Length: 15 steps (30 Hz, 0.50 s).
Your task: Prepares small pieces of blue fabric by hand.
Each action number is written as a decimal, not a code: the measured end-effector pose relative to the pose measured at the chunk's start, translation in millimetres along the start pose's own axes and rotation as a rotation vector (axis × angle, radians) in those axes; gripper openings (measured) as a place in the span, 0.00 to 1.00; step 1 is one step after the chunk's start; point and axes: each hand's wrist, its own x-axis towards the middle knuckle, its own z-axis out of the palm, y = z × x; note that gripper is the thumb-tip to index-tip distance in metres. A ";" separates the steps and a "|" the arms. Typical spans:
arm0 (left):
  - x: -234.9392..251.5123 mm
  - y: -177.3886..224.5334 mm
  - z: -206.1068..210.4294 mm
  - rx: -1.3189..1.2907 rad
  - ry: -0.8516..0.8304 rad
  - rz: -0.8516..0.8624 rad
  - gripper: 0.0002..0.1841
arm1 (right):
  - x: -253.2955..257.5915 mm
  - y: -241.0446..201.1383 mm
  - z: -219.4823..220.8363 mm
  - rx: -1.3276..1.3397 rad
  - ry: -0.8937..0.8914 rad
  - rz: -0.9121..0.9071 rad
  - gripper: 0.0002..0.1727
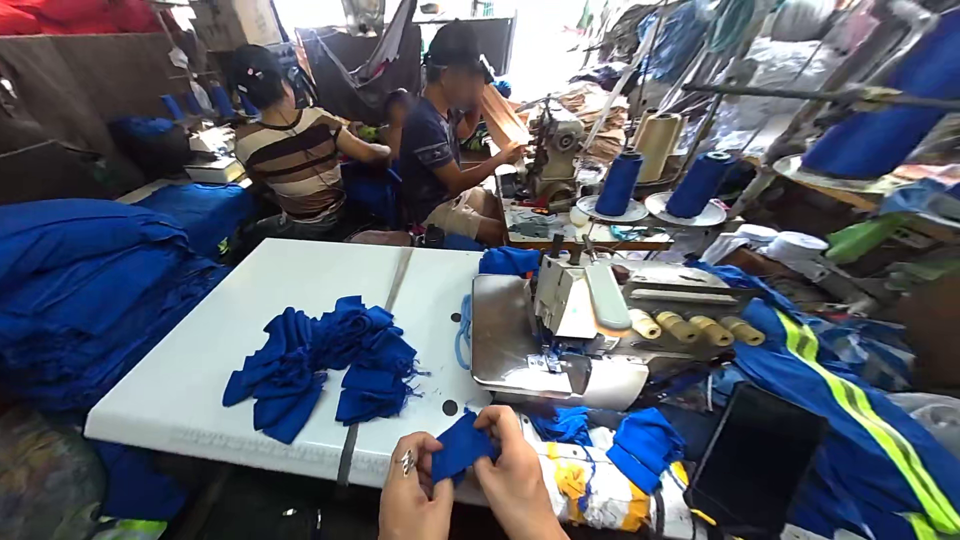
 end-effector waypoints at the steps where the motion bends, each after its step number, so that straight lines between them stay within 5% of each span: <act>1: -4.8 3.9 2.3 -0.055 -0.014 0.057 0.17 | -1.1 5.8 1.3 0.012 -0.007 0.029 0.16; 6: -28.8 18.4 18.5 0.026 -0.222 0.265 0.09 | -0.4 13.5 -3.8 0.248 0.046 0.168 0.10; 11: -21.7 4.6 16.0 -0.166 -0.169 -0.012 0.23 | 4.4 14.1 -9.8 0.390 0.251 0.137 0.11; 15: -8.8 -1.0 9.5 -0.384 -0.038 -0.210 0.15 | 1.3 13.5 -9.1 0.387 0.237 0.143 0.13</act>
